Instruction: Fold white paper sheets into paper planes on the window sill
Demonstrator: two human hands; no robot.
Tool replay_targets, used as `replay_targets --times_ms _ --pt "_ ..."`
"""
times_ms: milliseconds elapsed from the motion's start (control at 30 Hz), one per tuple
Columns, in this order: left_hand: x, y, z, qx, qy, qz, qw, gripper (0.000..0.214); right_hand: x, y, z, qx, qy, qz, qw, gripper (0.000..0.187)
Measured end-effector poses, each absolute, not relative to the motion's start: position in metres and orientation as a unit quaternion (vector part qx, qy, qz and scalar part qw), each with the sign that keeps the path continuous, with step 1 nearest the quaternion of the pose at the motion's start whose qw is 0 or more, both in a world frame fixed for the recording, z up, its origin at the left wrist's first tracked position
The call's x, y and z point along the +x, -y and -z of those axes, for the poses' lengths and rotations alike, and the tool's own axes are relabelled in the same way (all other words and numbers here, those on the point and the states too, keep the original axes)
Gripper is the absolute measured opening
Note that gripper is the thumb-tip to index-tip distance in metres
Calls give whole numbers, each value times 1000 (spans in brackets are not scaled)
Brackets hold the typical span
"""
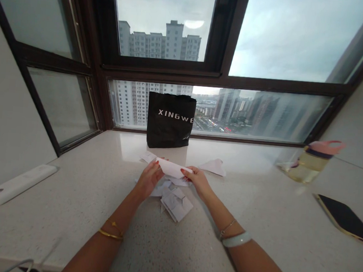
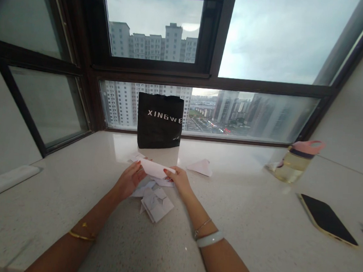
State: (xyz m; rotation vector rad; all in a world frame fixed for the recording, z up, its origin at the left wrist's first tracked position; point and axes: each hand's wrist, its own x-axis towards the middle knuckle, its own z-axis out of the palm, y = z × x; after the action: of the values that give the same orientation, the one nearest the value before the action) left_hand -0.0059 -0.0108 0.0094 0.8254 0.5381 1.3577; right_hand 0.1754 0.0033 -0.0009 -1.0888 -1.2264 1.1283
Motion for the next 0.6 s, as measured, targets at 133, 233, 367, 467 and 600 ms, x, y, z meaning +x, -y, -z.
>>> replay_targets --times_ms 133,233,367,467,600 --pt "-19 5 -12 339 -254 -635 646 26 208 -12 -11 -500 507 -434 552 29" --pt "-25 2 -10 321 -262 -643 644 24 244 -15 -21 -542 502 -413 532 29" --pt "-24 0 -8 304 -280 -639 649 22 295 -13 -27 -582 516 -420 468 26" --pt "-22 1 -8 305 -287 -631 653 21 328 -10 -25 -626 525 -428 387 25" --pt "-21 3 -10 310 -298 -625 652 21 354 -8 -14 -674 537 -413 294 25"
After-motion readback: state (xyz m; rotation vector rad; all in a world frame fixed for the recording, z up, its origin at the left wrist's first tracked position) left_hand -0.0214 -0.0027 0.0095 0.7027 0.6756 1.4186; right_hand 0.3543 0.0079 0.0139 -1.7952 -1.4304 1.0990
